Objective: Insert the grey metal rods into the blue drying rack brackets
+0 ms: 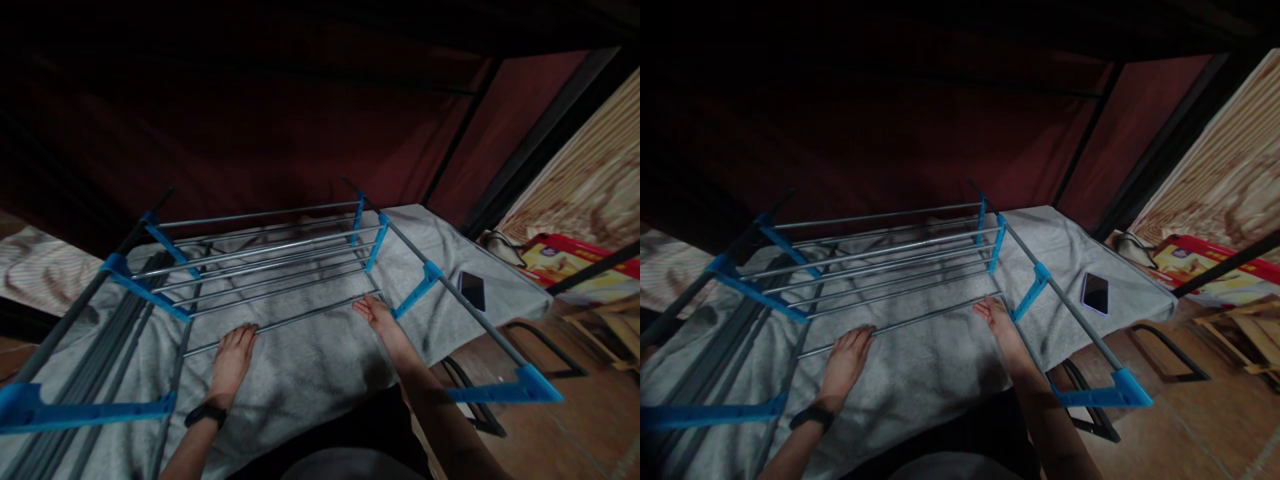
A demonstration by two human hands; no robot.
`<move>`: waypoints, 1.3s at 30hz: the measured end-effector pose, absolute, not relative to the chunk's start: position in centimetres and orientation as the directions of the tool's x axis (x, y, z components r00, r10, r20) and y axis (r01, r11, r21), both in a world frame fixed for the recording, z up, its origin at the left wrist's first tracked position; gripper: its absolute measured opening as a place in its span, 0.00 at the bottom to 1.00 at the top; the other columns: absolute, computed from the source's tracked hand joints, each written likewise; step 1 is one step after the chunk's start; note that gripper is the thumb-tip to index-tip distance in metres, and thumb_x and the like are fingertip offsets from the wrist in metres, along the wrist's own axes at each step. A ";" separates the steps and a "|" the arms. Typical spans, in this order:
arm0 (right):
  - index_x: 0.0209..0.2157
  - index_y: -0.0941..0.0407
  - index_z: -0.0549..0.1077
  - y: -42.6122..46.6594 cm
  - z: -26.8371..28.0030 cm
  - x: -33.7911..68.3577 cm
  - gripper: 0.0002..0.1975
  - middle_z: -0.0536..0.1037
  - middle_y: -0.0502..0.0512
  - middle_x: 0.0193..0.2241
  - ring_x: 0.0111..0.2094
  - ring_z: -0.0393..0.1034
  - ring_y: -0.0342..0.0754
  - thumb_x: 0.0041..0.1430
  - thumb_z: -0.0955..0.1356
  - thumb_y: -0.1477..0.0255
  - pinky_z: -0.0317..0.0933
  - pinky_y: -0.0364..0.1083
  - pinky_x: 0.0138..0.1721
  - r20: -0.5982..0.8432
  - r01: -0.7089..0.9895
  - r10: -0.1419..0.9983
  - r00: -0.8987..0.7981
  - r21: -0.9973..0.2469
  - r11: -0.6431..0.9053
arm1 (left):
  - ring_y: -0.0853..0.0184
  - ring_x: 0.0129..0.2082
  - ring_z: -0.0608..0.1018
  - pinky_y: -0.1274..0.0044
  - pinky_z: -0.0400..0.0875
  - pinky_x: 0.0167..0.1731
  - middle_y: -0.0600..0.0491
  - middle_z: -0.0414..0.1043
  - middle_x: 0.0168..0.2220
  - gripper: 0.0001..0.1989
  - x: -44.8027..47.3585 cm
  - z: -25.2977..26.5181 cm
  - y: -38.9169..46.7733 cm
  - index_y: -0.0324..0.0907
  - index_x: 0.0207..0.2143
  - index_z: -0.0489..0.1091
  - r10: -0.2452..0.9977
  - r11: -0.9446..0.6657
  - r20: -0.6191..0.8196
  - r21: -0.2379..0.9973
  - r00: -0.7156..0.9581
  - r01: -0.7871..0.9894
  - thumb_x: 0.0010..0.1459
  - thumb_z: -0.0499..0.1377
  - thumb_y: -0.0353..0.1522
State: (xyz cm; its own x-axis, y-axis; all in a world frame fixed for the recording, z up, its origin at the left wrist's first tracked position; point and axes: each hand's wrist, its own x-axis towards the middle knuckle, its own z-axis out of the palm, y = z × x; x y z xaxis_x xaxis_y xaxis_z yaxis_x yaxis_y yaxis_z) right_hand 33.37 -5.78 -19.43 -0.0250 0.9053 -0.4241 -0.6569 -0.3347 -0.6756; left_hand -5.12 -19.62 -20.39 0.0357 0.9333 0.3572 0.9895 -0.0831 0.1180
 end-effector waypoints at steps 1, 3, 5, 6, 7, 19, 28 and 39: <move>0.32 0.54 0.70 -5.7 -19.4 33.4 0.07 0.79 0.49 0.25 0.29 0.78 0.48 0.57 0.72 0.77 0.76 0.49 0.38 -0.432 -0.649 0.902 -0.018 -0.681 -0.339 | 0.54 0.47 0.76 0.63 0.69 0.48 0.45 0.77 0.47 0.19 -5.2 -20.5 -19.6 0.44 0.52 0.72 0.936 -0.085 0.351 0.119 0.038 0.989 0.70 0.45 0.38; 0.32 0.54 0.70 -5.5 -19.5 33.4 0.07 0.80 0.50 0.26 0.30 0.78 0.48 0.57 0.73 0.76 0.77 0.49 0.39 -0.452 -0.625 0.892 -0.002 -0.696 -0.354 | 0.53 0.48 0.75 0.62 0.69 0.49 0.45 0.77 0.47 0.19 -5.2 -20.6 -19.5 0.43 0.52 0.72 0.939 -0.081 0.341 0.118 0.036 0.990 0.70 0.45 0.37; 0.32 0.54 0.71 -5.4 -19.5 33.5 0.07 0.80 0.50 0.26 0.30 0.78 0.48 0.57 0.73 0.76 0.77 0.49 0.39 -0.466 -0.605 0.885 0.004 -0.705 -0.369 | 0.53 0.48 0.75 0.62 0.68 0.49 0.44 0.76 0.48 0.19 -5.2 -20.7 -19.5 0.42 0.52 0.72 0.944 -0.068 0.328 0.116 0.027 0.991 0.70 0.45 0.37; 0.31 0.54 0.71 -5.4 -19.4 33.5 0.07 0.80 0.51 0.26 0.30 0.79 0.48 0.56 0.73 0.76 0.77 0.49 0.40 -0.475 -0.594 0.880 0.006 -0.709 -0.379 | 0.53 0.49 0.74 0.62 0.68 0.50 0.44 0.76 0.48 0.19 -5.1 -20.6 -19.6 0.41 0.53 0.72 0.947 -0.057 0.319 0.114 0.018 0.992 0.70 0.45 0.36; 0.31 0.54 0.70 -5.4 -19.4 33.6 0.08 0.80 0.51 0.26 0.31 0.79 0.49 0.56 0.74 0.75 0.77 0.50 0.39 -0.485 -0.582 0.874 0.008 -0.713 -0.391 | 0.53 0.49 0.74 0.62 0.67 0.51 0.44 0.76 0.48 0.19 -4.9 -20.6 -19.7 0.41 0.53 0.72 0.952 -0.047 0.307 0.114 0.010 0.992 0.70 0.45 0.36; 0.31 0.55 0.69 -4.3 -22.7 35.2 0.04 0.79 0.54 0.29 0.34 0.81 0.51 0.59 0.69 0.71 0.77 0.55 0.45 -0.512 -0.356 0.857 0.060 -0.813 -0.461 | 0.59 0.53 0.71 0.64 0.66 0.55 0.46 0.73 0.49 0.17 -3.1 -19.4 -20.8 0.44 0.57 0.68 0.970 0.030 0.233 0.181 -0.072 0.983 0.69 0.49 0.28; 0.32 0.55 0.68 -4.1 -23.0 35.6 0.10 0.79 0.56 0.31 0.36 0.81 0.54 0.55 0.73 0.70 0.73 0.61 0.50 -0.515 -0.337 0.853 0.081 -0.820 -0.463 | 0.59 0.52 0.70 0.64 0.64 0.56 0.47 0.73 0.50 0.17 -2.9 -19.3 -20.9 0.45 0.57 0.68 0.967 0.042 0.240 0.200 -0.090 0.979 0.70 0.49 0.29; 0.31 0.55 0.68 -3.9 -23.4 35.7 0.07 0.79 0.54 0.30 0.34 0.80 0.53 0.55 0.72 0.71 0.70 0.64 0.51 -0.504 -0.304 0.856 0.116 -0.839 -0.452 | 0.59 0.52 0.71 0.63 0.66 0.55 0.47 0.72 0.49 0.16 -3.0 -19.4 -20.9 0.45 0.56 0.69 0.974 0.023 0.215 0.222 -0.072 0.975 0.69 0.50 0.29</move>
State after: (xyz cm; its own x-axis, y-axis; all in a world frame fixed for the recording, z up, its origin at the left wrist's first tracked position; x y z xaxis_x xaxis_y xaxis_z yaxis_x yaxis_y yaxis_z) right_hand 35.72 -3.94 -23.38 0.1159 0.8561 -0.5036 -0.3039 -0.4521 -0.8386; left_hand -2.96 -20.89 -19.37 -0.0716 0.9740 0.2149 0.9748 0.0227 0.2219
